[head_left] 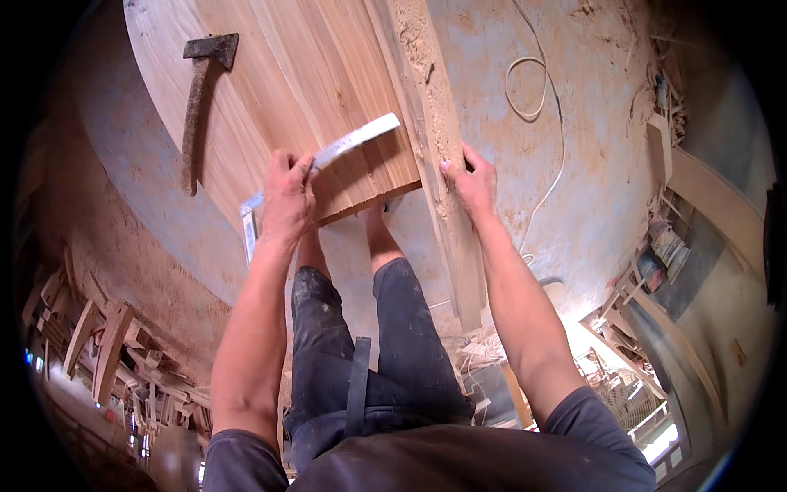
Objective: The person assembles a wooden structure by aligning planks and using a hammer to drive nails into pre-drilled holes. They use a try square to ensure right angles and a circular saw to trim excess wood. The person also uses a chisel to clean up joints and a tape measure to verify dimensions.
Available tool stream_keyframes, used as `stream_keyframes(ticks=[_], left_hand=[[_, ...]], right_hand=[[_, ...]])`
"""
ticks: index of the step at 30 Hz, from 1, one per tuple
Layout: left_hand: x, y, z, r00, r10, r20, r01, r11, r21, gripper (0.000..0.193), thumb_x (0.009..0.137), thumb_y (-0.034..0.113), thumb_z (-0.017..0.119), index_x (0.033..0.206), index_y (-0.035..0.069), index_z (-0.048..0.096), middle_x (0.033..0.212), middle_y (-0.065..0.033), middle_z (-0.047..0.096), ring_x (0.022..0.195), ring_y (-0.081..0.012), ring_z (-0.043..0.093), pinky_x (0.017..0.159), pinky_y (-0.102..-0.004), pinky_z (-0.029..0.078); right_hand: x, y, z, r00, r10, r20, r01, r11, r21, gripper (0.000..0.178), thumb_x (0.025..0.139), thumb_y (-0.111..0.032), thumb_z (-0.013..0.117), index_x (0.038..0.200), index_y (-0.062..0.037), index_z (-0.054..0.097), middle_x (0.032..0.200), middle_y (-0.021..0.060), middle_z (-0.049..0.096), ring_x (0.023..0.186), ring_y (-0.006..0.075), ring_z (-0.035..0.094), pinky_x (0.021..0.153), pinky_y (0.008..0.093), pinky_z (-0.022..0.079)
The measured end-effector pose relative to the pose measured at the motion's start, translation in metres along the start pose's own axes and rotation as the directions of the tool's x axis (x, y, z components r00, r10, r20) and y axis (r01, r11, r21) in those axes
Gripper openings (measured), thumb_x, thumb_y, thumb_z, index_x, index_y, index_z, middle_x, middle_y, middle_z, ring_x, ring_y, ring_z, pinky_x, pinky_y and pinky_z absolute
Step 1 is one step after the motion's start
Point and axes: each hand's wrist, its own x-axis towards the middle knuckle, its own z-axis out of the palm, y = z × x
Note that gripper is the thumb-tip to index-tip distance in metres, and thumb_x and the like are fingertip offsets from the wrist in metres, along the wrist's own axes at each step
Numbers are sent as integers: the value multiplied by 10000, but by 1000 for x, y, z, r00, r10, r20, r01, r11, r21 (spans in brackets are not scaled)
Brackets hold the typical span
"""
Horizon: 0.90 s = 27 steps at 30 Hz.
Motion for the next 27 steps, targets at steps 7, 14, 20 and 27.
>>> stream_keyframes(ticks=[7,14,20,27], left_hand=[[70,-15,-23,981,95,-171,-78,991,104,291,834,29,695,1124,52,684,977,-150,538,929,-319,566,816,-383,467],[106,-19,-31,984,119,-133,-100,985,141,256,814,44,702,1070,55,704,934,-127,548,938,-312,557,801,-398,454],[111,-19,-31,978,168,-125,-144,973,181,172,799,90,711,969,66,700,893,-124,520,893,-309,538,769,-429,446],[116,-20,-34,985,160,-71,-143,968,206,162,804,79,690,965,57,701,902,-135,520,915,-316,538,787,-426,450]], right_hand=[[0,6,0,999,32,2,-32,998,-59,560,774,-133,736,1315,-56,608,1168,174,700,1077,243,667,956,338,483],[2,14,6,1000,14,3,-14,1000,12,718,769,-99,738,1442,-112,489,1329,183,609,1223,258,585,1064,336,418],[3,8,3,999,36,35,-37,999,30,772,774,-77,726,1485,-138,431,1357,185,585,1237,278,573,1074,346,412],[4,0,-2,996,55,73,-51,997,-49,766,775,-74,728,1480,-143,437,1389,189,552,1270,296,543,1089,365,403]])
